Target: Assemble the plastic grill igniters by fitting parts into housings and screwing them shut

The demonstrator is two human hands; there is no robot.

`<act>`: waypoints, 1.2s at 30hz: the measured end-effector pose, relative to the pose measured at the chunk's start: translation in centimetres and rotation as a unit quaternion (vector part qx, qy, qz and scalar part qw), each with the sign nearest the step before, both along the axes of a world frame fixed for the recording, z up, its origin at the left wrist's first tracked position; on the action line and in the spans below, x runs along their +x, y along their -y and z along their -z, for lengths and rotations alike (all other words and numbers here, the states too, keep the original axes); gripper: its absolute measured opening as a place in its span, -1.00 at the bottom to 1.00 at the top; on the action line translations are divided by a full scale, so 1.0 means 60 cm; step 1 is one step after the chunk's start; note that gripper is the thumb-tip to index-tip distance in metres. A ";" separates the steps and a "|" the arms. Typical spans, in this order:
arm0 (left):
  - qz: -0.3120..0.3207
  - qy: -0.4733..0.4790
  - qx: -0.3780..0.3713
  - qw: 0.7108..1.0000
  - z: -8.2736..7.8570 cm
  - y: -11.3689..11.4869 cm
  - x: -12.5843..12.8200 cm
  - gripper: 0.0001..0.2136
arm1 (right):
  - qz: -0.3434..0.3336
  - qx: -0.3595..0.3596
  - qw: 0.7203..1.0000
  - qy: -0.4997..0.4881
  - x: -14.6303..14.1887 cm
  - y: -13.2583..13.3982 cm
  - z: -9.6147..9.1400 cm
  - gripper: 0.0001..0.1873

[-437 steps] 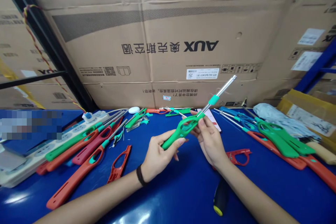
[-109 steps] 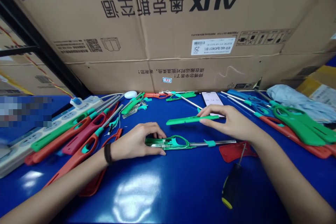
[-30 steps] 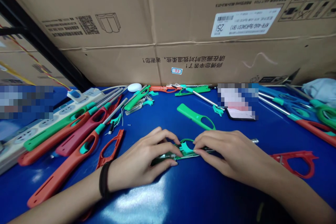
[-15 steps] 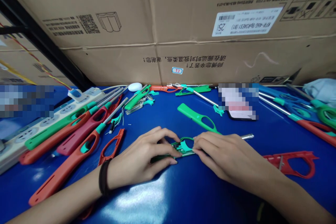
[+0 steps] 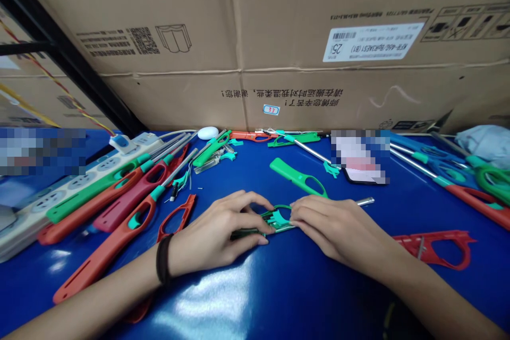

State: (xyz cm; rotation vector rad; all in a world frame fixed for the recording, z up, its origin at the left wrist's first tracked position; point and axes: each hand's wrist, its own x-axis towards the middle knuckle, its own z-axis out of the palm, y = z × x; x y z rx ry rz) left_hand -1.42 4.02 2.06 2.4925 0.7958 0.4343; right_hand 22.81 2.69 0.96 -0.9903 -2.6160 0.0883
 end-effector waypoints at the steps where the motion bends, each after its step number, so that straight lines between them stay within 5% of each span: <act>1: 0.000 0.000 0.000 1.000 0.000 0.000 0.000 -0.84 | 0.001 -0.007 1.000 -0.008 0.000 -0.001 0.000 -0.78; 20: -0.022 0.032 0.015 0.999 0.004 -0.001 0.001 -0.84 | 0.005 -0.050 0.998 -0.037 0.010 -0.005 -0.002 -0.81; 36: 0.018 -0.002 0.022 1.000 0.002 -0.009 -0.006 -0.84 | -0.043 -0.031 0.998 -0.036 0.001 0.000 0.003 -0.77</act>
